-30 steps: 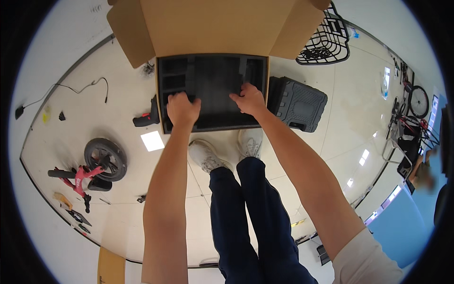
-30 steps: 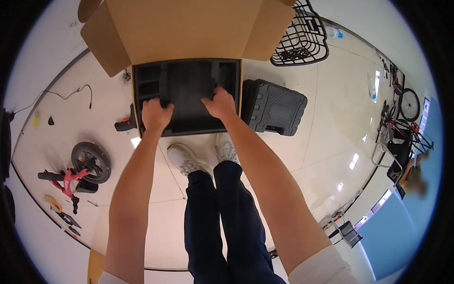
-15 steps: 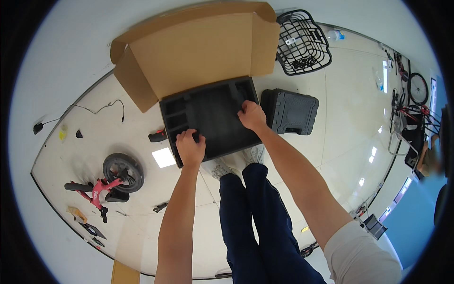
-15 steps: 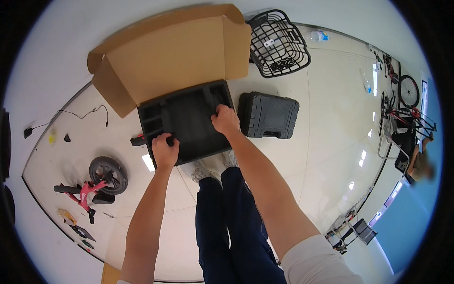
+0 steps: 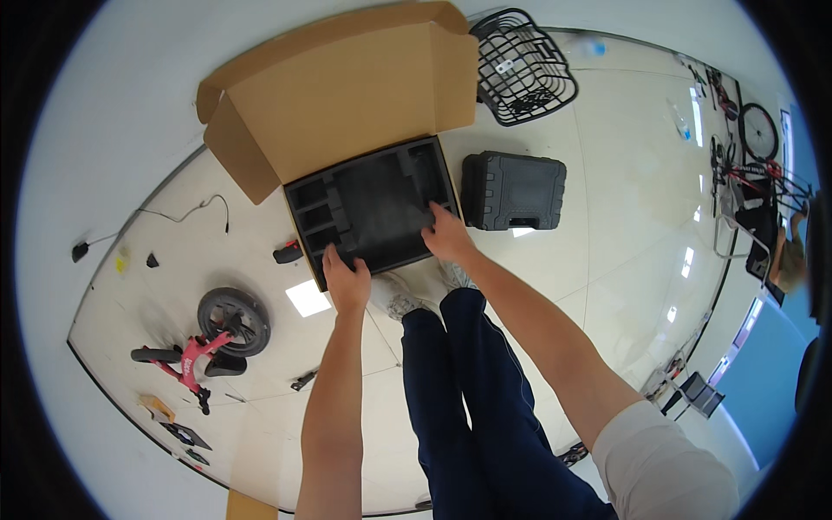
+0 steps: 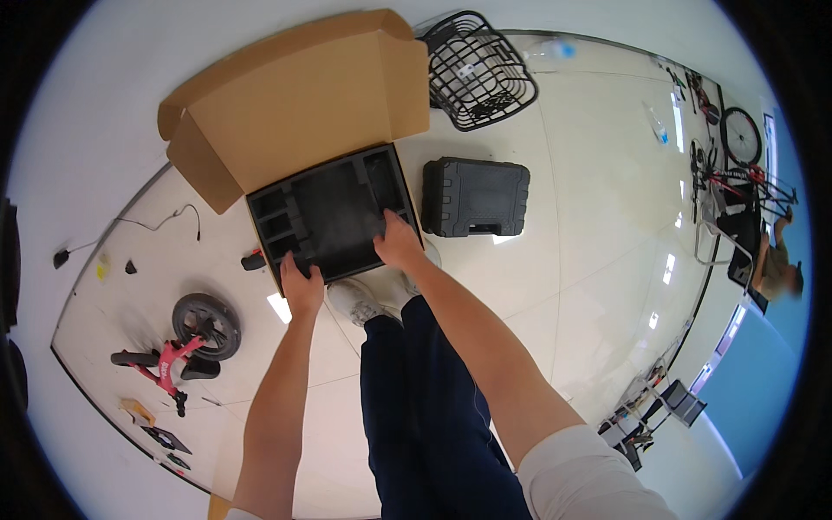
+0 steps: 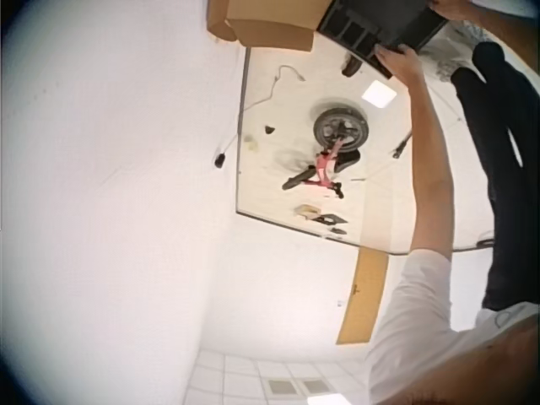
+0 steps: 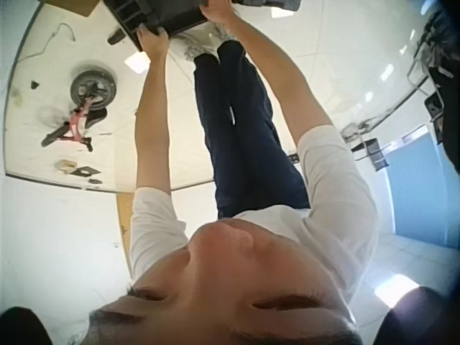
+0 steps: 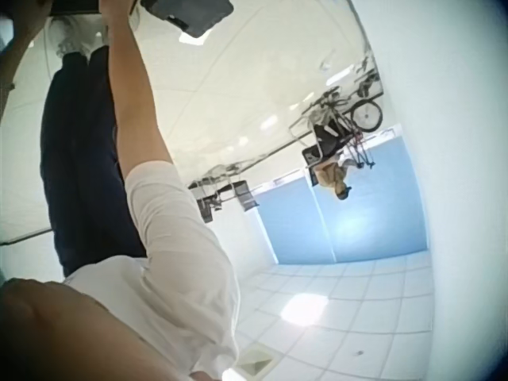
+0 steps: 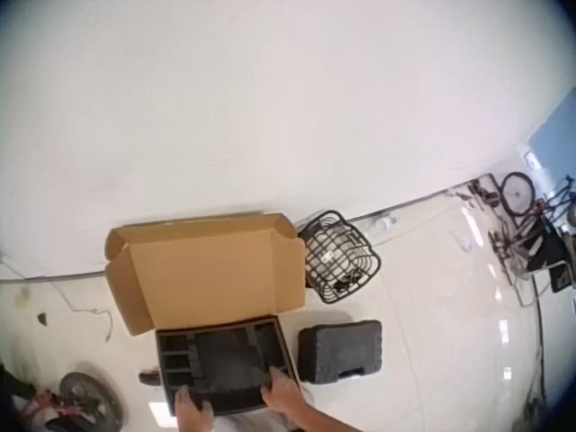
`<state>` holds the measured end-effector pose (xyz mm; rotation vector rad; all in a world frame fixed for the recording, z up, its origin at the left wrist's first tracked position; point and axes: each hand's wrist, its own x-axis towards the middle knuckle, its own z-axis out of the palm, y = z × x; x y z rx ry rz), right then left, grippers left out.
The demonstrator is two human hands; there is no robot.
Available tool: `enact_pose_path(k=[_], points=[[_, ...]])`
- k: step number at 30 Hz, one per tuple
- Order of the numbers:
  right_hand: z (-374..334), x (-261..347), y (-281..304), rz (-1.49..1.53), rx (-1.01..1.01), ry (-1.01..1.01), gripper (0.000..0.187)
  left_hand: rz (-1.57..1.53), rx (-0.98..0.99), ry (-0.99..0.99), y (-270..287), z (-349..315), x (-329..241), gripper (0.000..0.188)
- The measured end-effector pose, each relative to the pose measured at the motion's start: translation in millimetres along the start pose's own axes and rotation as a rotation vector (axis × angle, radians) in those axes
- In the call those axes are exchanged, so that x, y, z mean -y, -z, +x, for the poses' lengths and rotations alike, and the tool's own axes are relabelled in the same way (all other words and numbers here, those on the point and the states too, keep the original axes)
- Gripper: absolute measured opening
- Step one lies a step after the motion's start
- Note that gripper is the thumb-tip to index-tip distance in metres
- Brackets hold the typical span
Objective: The person picks up a black bicycle basket and sits on a chair. Using an orange screwdriver, they tighten screws on the basket's mounting bracket while holding it on their lap. The task focuses on securing the bracket hardware.
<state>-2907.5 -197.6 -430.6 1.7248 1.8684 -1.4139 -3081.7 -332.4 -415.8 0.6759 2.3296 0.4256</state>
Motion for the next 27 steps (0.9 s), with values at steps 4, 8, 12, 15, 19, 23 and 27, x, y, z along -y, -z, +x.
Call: enact_pose_path(k=[4, 8, 12, 15, 19, 23, 27], points=[[-83.3, -26.0, 19.3, -0.063, 0.167, -0.041, 0.058, 0.18, 0.423, -0.038, 26.3, -38.9, 10.7, 0.031], [-208.1, -67.3, 42.4, -0.244, 0.471, -0.097, 0.043, 0.104, 0.672, 0.139, 74.0, -109.1, 49.0, 0.038], [-370.8, -127.4, 73.5, -0.113, 0.252, -0.334, 0.041, 0.308, 0.767, -0.046, 163.6, -198.1, -21.9, 0.04], [-436.7, -108.4, 112.7, 0.197, 0.505, -0.549, 0.044, -0.009, 0.779, 0.063, 223.2, -217.8, -32.8, 0.033], [-514.1, -106.2, 128.2, 0.201, 0.272, -0.518, 0.06, -0.328, 0.653, 0.146, 299.6, -233.7, -124.4, 0.029], [-535.3, -125.7, 168.5, 0.234, 0.184, -0.537, 0.071, -0.519, 0.366, 0.299, 325.2, -235.1, -131.5, 0.033], [-544.1, -207.9, 186.4, 0.282, 0.156, -0.618, 0.076, 0.126, 0.612, -0.116, 339.6, -317.5, -126.6, 0.043]])
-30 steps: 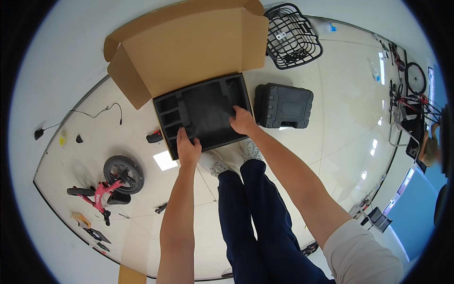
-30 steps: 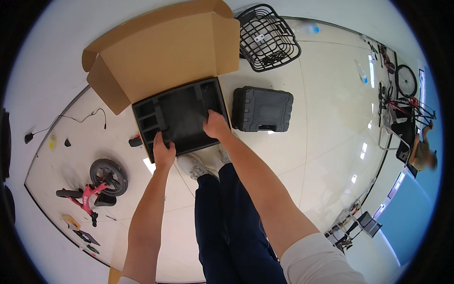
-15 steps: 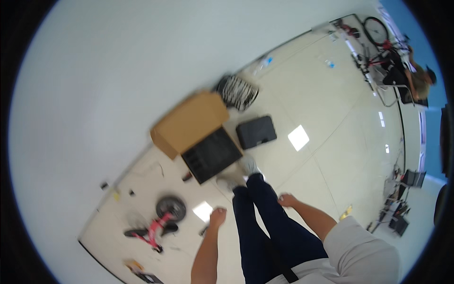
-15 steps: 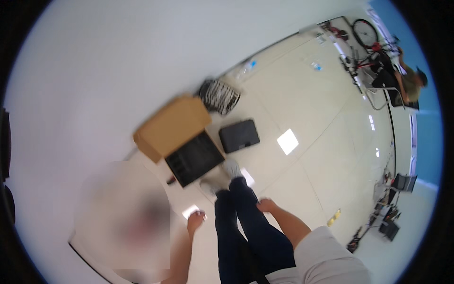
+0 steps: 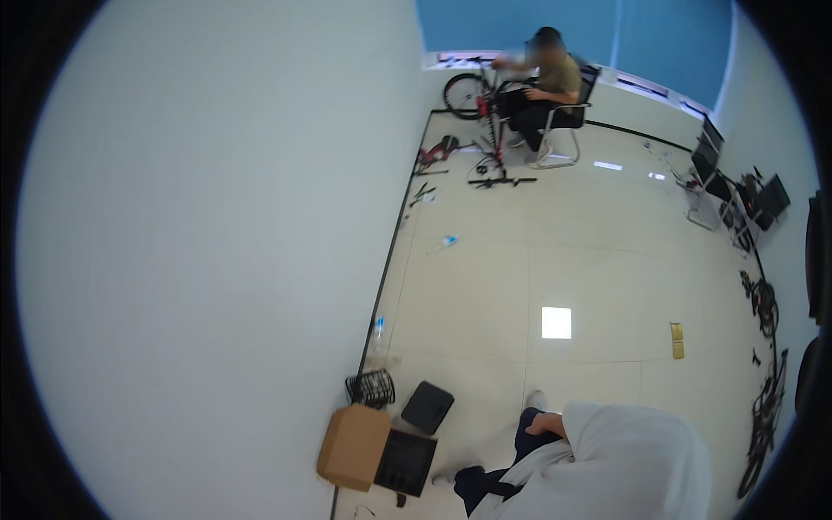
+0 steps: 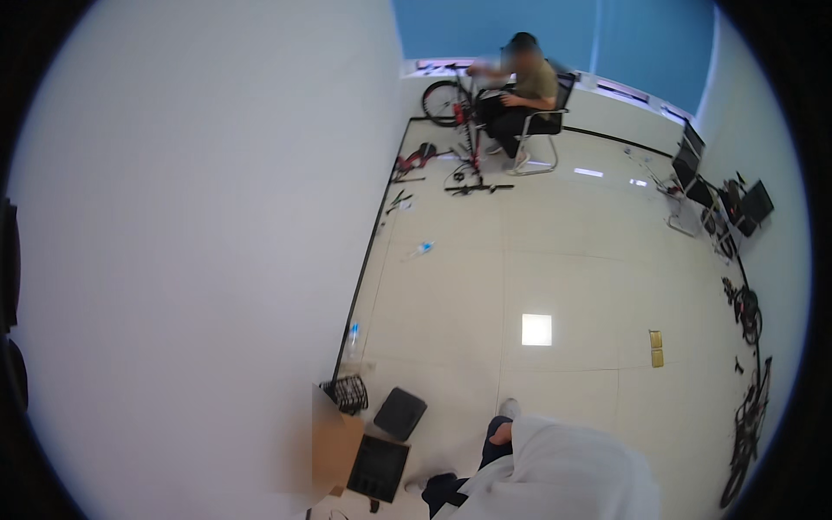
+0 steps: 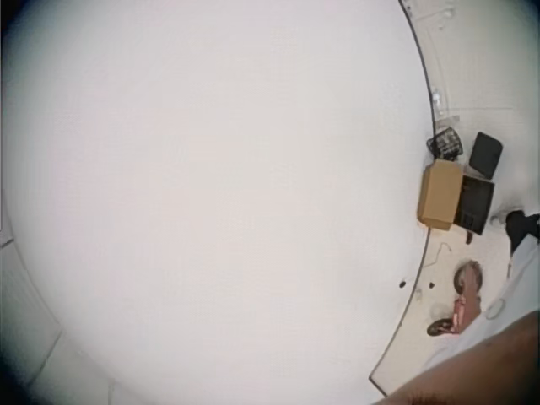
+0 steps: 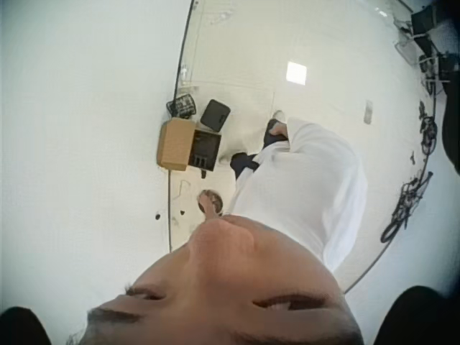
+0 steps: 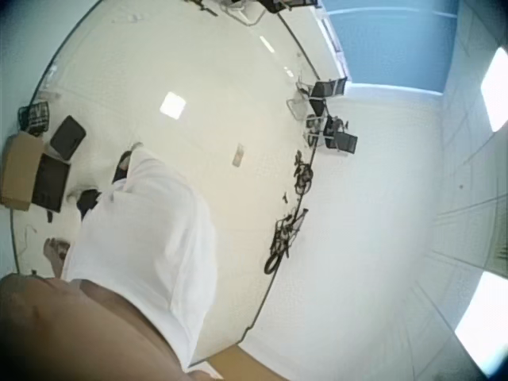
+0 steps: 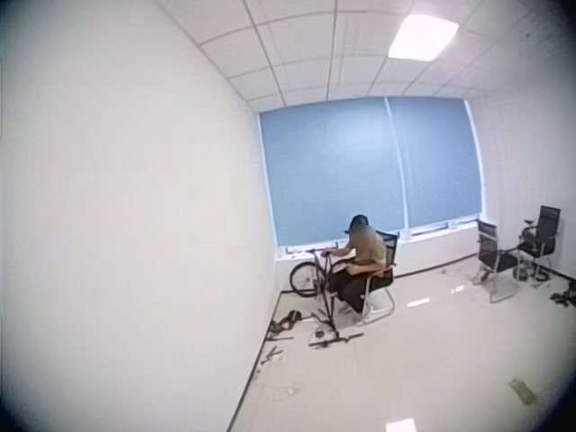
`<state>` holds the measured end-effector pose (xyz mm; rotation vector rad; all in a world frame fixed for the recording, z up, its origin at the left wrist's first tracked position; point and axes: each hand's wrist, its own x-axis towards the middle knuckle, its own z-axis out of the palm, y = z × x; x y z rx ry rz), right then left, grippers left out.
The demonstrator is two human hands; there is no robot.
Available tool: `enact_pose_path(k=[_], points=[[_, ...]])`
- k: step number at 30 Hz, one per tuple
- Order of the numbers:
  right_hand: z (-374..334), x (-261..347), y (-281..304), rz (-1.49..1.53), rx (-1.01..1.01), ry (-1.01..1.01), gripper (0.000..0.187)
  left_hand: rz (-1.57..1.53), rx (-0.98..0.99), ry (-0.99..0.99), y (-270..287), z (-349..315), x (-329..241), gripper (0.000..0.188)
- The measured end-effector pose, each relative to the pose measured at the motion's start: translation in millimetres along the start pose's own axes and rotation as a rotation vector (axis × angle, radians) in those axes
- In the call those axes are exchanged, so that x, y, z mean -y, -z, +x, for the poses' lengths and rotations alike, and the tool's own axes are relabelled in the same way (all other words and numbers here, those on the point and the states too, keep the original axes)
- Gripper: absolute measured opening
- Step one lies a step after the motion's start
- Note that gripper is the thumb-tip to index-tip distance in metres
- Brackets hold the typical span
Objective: The person picks up a black bicycle basket and sits on a chair. Using an orange screwdriver, they tighten screws on the basket's mounting bracket while holding it on their lap. The task focuses on securing the bracket hardware.
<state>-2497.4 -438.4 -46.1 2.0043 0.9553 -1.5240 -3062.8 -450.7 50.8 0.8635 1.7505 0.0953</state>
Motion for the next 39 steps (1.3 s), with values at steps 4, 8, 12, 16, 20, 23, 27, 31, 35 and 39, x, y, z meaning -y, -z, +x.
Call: enact_pose_path(k=[4, 8, 12, 16, 20, 23, 27, 31, 35, 39], points=[[50.8, -56.6, 91.5, -0.112, -0.145, 0.293, 0.066, -0.01, 0.079, 0.06, -125.0, 19.3, -120.7, 0.044], [11.0, -137.0, 157.1, 0.249, -0.067, 0.253, 0.031, -0.069, 0.103, 0.15, -217.5, 13.0, -151.3, 0.045], [-26.2, -224.4, 184.7, 0.895, -0.188, 0.258, 0.031, 0.135, 0.099, 0.261, -267.7, -1.1, -123.8, 0.048], [-35.7, -276.7, 180.2, 1.127, -0.244, 0.084, 0.031, 0.828, 0.134, 0.155, -276.4, 16.9, -83.0, 0.051], [-49.8, -297.8, 185.8, 1.15, -0.088, -0.138, 0.029, -0.246, -0.137, 0.337, -259.2, 40.8, -222.0, 0.027], [-69.1, -270.3, 191.3, 0.875, -0.028, -0.248, 0.03, -0.334, -0.186, 0.132, -281.1, 60.8, -327.1, 0.03], [-72.3, -250.9, 225.1, 0.722, -0.079, 0.024, 0.029, -0.304, 0.003, -0.026, -336.4, 114.6, -376.6, 0.03], [-9.6, -202.7, 285.2, 0.64, -0.109, 0.05, 0.033, -0.085, 0.011, -0.058, -364.3, 173.2, -394.5, 0.031], [65.7, -234.5, 334.8, 0.72, -0.054, -0.031, 0.03, -0.228, -0.055, 0.1, -355.1, 271.5, -385.0, 0.033], [38.5, -166.1, 415.8, 0.482, 0.075, -0.071, 0.03, -0.287, -0.214, 0.132, -315.0, 394.6, -376.4, 0.033]])
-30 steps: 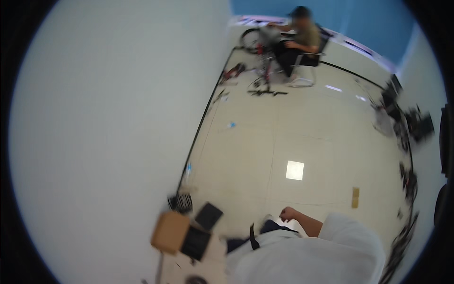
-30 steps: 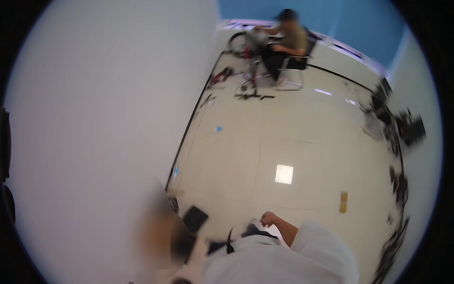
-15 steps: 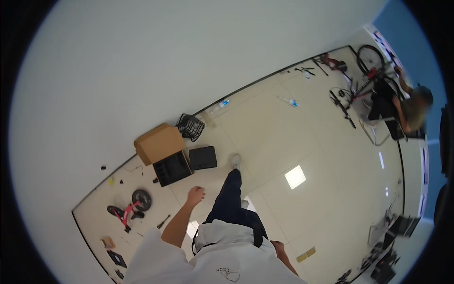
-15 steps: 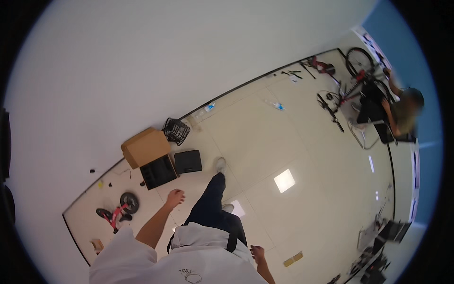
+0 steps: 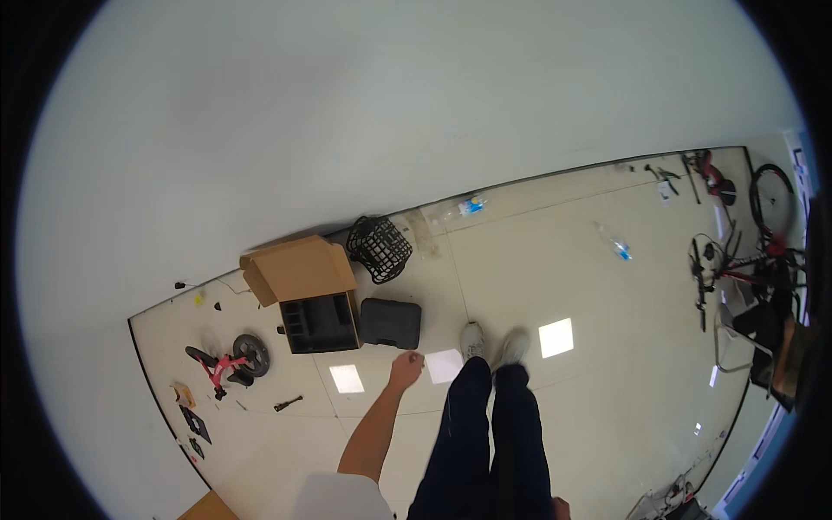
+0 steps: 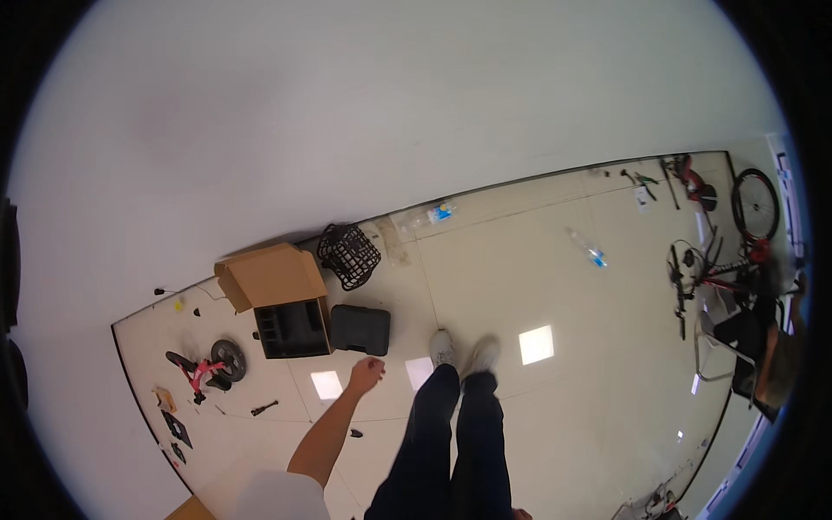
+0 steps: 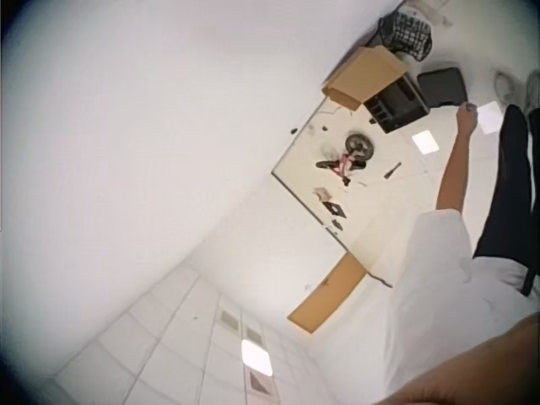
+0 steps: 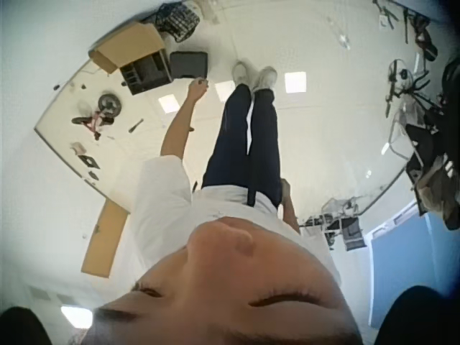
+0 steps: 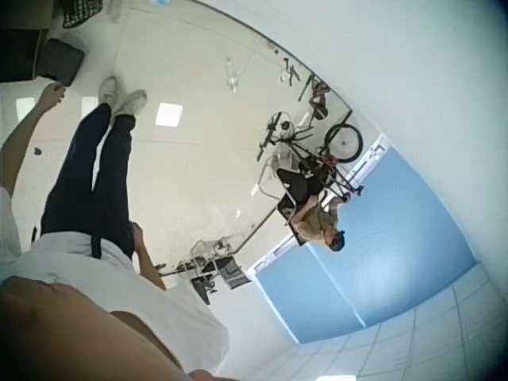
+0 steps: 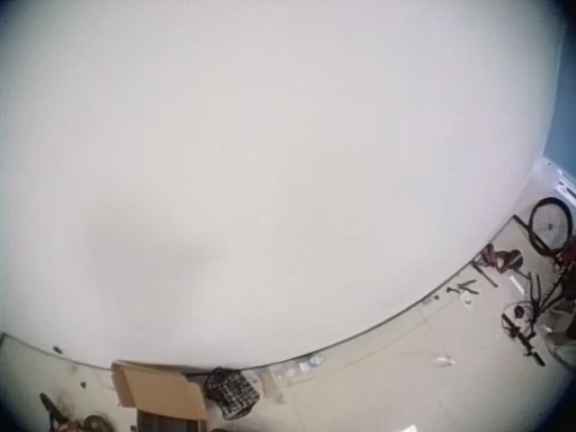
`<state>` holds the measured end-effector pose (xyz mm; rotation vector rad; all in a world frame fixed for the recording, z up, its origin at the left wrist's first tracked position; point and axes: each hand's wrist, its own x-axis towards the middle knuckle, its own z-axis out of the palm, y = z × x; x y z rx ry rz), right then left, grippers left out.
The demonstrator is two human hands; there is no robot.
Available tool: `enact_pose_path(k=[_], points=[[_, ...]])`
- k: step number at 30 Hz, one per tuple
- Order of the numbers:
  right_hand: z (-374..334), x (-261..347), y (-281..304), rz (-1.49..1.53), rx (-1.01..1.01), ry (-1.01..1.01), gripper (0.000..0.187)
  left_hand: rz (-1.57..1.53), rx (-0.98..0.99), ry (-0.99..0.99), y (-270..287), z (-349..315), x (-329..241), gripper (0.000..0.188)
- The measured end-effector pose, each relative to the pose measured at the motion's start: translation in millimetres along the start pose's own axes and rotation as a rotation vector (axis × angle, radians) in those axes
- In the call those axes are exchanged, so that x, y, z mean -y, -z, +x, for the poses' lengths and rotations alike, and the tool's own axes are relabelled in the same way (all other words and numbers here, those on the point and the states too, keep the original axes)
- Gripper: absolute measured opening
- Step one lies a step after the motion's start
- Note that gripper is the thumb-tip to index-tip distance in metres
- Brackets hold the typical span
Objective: The person picks up a black bicycle basket and sits on a chair. Using an orange screwdriver, they tighten screws on the basket's mounting bracket while holding it on their lap. The task focuses on securing the bracket hardware.
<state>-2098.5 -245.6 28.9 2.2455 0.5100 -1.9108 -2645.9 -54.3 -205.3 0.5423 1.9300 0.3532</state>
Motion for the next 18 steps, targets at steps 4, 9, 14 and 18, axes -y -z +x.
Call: enact_pose_path(k=[4, 9, 14, 18], points=[[57.3, 60.6, 42.7, 0.026, -0.193, -0.314, 0.024, 0.055, -0.314, -0.066, -2.0, 125.1, -42.6, 0.038], [150.8, 82.1, 104.2, -0.109, -0.23, -0.28, 0.018, -0.072, -0.548, 0.205, 8.1, 297.2, -65.9, 0.076], [184.5, 124.2, 121.4, -0.04, -0.187, -0.099, 0.02, 0.042, -0.828, 0.09, 14.7, 316.7, -54.0, 0.044], [117.5, 148.0, 118.2, 0.129, -0.172, -0.265, 0.022, -0.51, -0.541, 0.098, 19.7, 187.5, -93.5, 0.038]])
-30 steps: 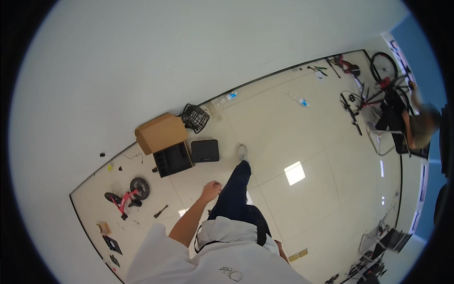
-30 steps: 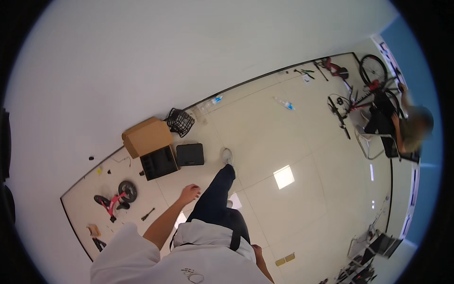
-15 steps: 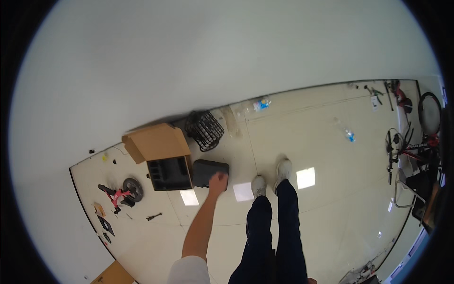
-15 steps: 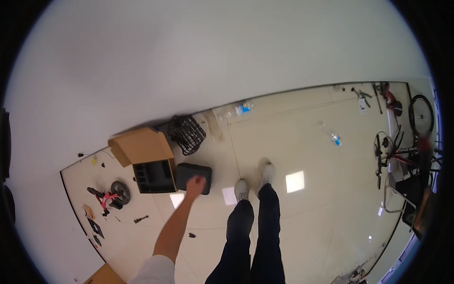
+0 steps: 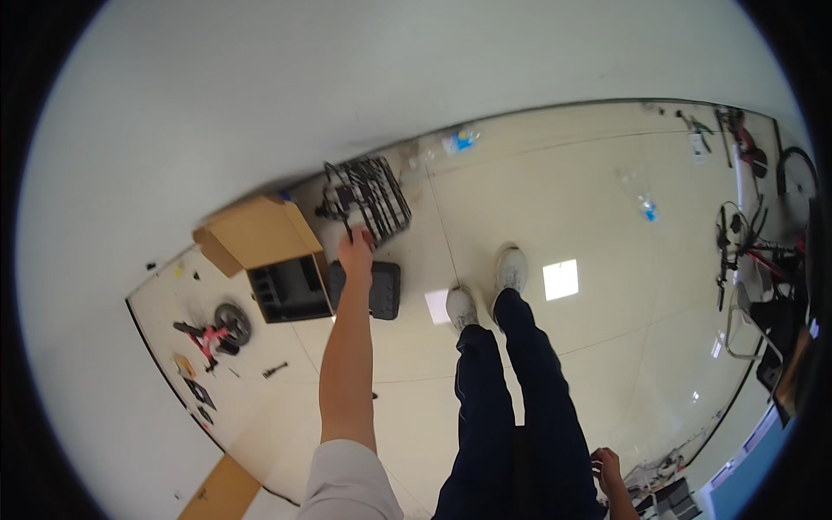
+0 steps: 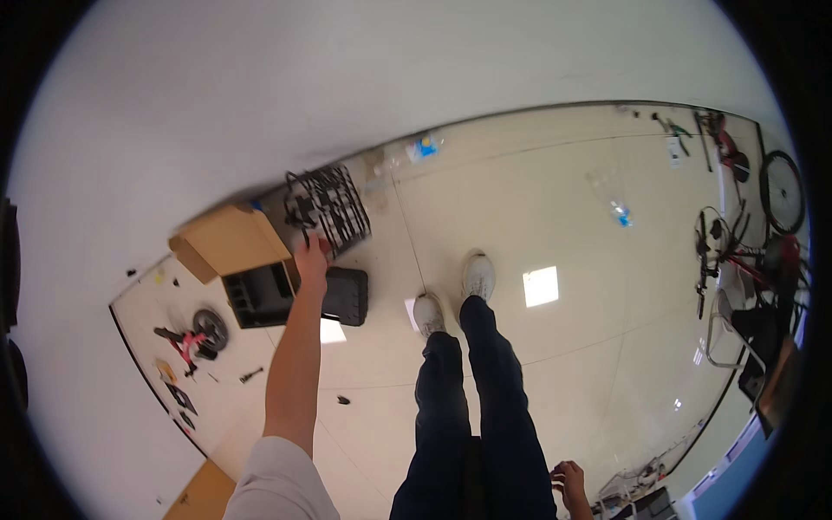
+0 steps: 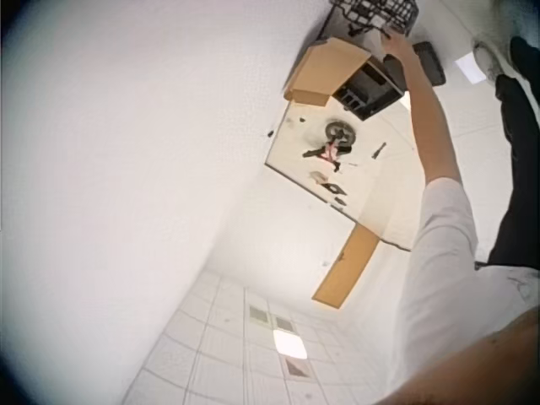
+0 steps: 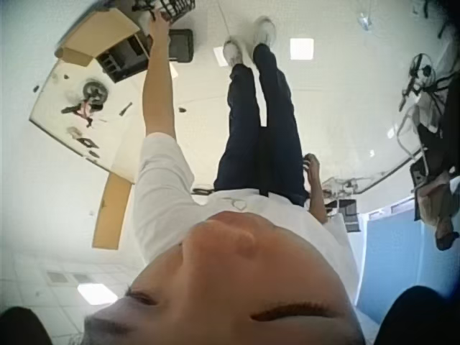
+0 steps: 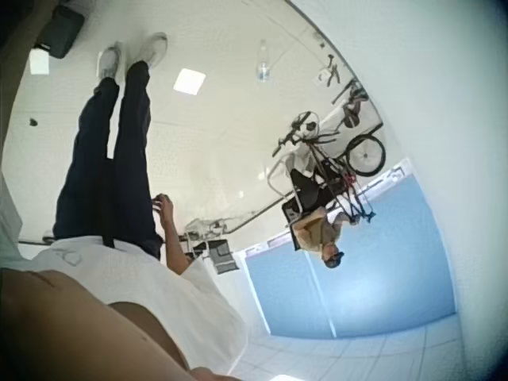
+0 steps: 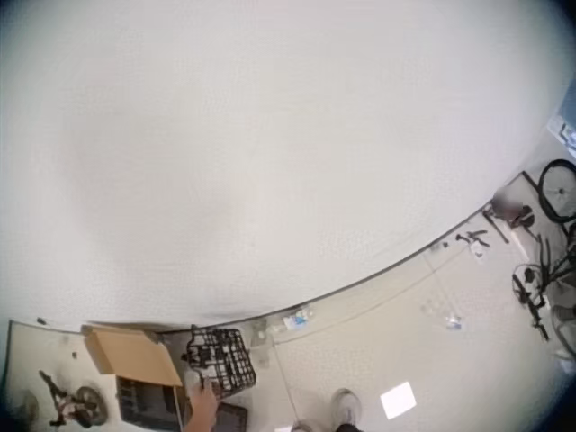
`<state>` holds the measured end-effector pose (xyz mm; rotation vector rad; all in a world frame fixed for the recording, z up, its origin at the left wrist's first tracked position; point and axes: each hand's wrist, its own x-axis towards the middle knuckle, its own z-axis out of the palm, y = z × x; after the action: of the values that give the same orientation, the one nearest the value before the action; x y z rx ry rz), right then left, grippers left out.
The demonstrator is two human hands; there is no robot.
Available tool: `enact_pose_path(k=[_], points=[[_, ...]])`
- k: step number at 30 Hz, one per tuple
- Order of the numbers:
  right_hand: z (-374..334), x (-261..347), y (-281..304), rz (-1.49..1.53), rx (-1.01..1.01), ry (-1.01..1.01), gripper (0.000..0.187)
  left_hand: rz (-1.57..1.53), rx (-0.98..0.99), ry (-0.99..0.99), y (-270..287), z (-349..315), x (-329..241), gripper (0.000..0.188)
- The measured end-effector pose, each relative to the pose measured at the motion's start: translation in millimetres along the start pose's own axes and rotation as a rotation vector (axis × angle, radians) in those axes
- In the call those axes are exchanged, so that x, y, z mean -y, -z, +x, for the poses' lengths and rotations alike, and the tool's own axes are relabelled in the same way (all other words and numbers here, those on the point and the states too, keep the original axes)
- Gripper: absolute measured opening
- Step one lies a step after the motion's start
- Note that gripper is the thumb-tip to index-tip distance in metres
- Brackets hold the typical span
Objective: The person picks up a black bicycle basket and sits on a chair. Using an orange screwdriver, they tighten screws on the basket's mounting bracket while holding it on their lap. The task focuses on securing the bracket hardware.
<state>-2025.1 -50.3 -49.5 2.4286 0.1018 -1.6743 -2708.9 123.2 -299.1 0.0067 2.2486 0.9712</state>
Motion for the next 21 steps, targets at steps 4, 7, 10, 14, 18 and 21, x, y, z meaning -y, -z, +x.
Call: enact_pose_path(k=[4, 7, 10, 14, 18, 21], points=[[-69.3, -12.8, -4.3, 0.097, 0.103, 0.192, 0.024, -0.252, 0.284, -0.019, 82.1, -165.8, -78.6, 0.033], [-108.2, -25.0, -19.3, 0.24, 0.223, 0.344, 0.025, -0.409, 0.506, 0.047, 141.6, -281.4, -145.8, 0.032], [-107.2, -25.3, -33.4, 0.366, 0.33, 0.459, 0.027, -0.529, 0.764, 0.004, 155.1, -377.3, -208.2, 0.035], [-162.3, -1.2, -13.6, 0.472, 0.512, 0.963, 0.031, -0.643, 1.091, 0.002, 140.1, -494.4, -263.3, 0.04], [-352.5, -11.0, 57.6, 0.727, 0.567, 1.277, 0.051, -0.756, 1.474, 0.08, 113.3, -517.7, -244.4, 0.036], [-377.5, -57.6, 120.1, 0.742, 0.418, 1.649, 0.088, -0.59, 1.897, 0.037, 100.7, -627.0, -220.9, 0.033]])
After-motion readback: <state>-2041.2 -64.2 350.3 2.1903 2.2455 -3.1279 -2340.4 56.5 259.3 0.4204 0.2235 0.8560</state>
